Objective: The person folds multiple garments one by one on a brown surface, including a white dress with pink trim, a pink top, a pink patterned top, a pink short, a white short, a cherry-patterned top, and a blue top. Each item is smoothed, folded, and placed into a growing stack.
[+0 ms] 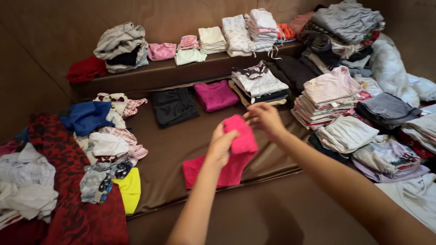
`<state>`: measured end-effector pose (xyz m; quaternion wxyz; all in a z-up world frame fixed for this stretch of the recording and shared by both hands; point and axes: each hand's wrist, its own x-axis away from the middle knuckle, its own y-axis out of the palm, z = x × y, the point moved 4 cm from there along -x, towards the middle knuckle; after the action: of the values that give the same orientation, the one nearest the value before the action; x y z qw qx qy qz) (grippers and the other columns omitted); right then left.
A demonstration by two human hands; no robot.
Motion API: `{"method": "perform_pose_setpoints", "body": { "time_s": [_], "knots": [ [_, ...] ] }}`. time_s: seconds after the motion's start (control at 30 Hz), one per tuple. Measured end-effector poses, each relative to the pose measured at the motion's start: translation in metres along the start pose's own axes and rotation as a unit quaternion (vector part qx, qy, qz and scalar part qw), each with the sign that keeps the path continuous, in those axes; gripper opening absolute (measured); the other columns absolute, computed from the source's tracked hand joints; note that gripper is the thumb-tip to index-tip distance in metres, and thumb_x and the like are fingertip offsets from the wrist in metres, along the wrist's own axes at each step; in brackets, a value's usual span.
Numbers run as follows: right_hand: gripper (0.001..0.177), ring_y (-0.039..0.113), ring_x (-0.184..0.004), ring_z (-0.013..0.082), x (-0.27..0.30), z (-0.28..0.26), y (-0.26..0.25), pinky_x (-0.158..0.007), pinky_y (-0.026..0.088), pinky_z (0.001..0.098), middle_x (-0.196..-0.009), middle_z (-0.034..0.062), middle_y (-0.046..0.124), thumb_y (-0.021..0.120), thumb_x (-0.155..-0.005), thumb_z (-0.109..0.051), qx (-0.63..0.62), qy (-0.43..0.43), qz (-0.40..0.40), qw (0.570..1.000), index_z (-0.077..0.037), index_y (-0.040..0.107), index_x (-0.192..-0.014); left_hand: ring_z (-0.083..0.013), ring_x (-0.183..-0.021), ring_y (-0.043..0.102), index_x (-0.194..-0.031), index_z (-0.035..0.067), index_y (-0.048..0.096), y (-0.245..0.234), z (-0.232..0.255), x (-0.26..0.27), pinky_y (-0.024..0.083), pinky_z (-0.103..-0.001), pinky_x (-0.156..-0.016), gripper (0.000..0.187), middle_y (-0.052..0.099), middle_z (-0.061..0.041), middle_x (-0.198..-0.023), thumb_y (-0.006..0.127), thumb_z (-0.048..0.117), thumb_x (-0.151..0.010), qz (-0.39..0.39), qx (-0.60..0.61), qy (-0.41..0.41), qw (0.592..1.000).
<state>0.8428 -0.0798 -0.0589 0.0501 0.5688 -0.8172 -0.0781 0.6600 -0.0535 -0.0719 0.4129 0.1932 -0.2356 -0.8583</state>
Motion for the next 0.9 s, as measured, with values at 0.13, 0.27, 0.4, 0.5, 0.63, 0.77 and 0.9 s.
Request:
{"method": "perform_pose_setpoints", "body": {
  "time_s": [0.13,0.27,0.4,0.5,0.63,0.77,0.9],
  "knots": [
    [0.034,0.068,-0.105,0.0178,-0.013,0.018,-0.066,-0.089,0.055,0.0327,-0.122,0.0080,0.070,0.056,-0.102,-0.034,-0.060,0.023,-0.022,0.998,-0.009,0.068,-0.121,-0.0169,-0.102,0.067,-0.132,0.005,0.060,0.064,0.034,-0.010,0.054,-0.034,-0.092,0.048,0.069,-0.007,-0.115,0.063,0.001,-0.085,-0.039,0.016,0.001,0.999],
    [0.056,0.066,-0.105,0.0238,-0.019,0.052,-0.129,-0.094,0.050,0.0414,-0.121,0.0104,0.071,0.044,-0.102,-0.059,-0.009,0.139,0.019,0.990,-0.010,0.063,-0.120,-0.0194,-0.105,0.067,-0.134,0.002,0.058,0.064,0.079,-0.015,0.054,-0.035,-0.094,0.048,0.069,-0.008,-0.117,0.064,0.004,-0.087,-0.062,0.020,0.071,0.995],
    [0.060,0.067,-0.108,0.0307,-0.032,0.080,-0.192,-0.095,0.052,0.0493,-0.121,0.0156,0.071,0.043,-0.102,-0.060,0.004,0.153,0.095,0.984,-0.006,0.060,-0.122,-0.0183,-0.108,0.066,-0.139,0.005,0.057,-0.018,0.068,-0.008,0.055,-0.033,-0.094,0.052,0.069,-0.008,-0.121,0.063,0.007,-0.088,0.003,-0.011,0.045,0.999],
    [0.062,0.068,-0.107,0.0334,-0.038,0.111,-0.236,-0.091,0.054,0.0507,-0.119,0.0174,0.072,0.043,-0.101,-0.060,0.056,0.186,0.141,0.971,-0.005,0.062,-0.121,-0.0174,-0.111,0.066,-0.144,0.011,0.051,-0.099,0.017,0.015,0.055,-0.033,-0.093,0.056,0.066,-0.007,-0.128,0.062,0.010,-0.089,0.079,-0.115,-0.028,0.990],
    [0.060,0.071,-0.092,0.0343,-0.036,0.146,-0.262,-0.077,0.056,0.0515,-0.109,0.0206,0.072,0.051,-0.099,-0.056,0.183,0.205,0.136,0.952,-0.001,0.064,-0.118,-0.0262,-0.116,0.066,-0.149,0.020,0.042,-0.197,-0.051,0.068,0.055,-0.054,-0.092,0.066,0.062,-0.011,-0.136,0.064,0.013,-0.087,0.243,-0.223,-0.277,0.902],
    [0.053,0.075,-0.079,0.0295,-0.026,0.148,-0.257,-0.065,0.059,0.0455,-0.099,0.0170,0.076,0.069,-0.087,-0.045,0.448,0.236,0.142,0.851,-0.001,0.070,-0.117,-0.0285,-0.115,0.067,-0.150,0.017,0.040,-0.227,-0.065,0.066,0.054,-0.055,-0.094,0.067,0.063,-0.015,-0.136,0.069,0.027,-0.090,0.238,-0.215,-0.253,0.913],
    [0.066,0.073,-0.076,0.0291,-0.013,0.136,-0.237,-0.058,0.057,0.0406,-0.092,0.0200,0.075,0.078,-0.082,-0.054,0.521,0.259,0.098,0.807,0.006,0.074,-0.108,-0.0262,-0.113,0.067,-0.147,0.014,0.044,-0.225,-0.068,0.056,0.053,-0.052,-0.093,0.067,0.068,-0.012,-0.132,0.073,0.025,-0.088,0.228,-0.288,-0.239,0.899]
  ]
}}
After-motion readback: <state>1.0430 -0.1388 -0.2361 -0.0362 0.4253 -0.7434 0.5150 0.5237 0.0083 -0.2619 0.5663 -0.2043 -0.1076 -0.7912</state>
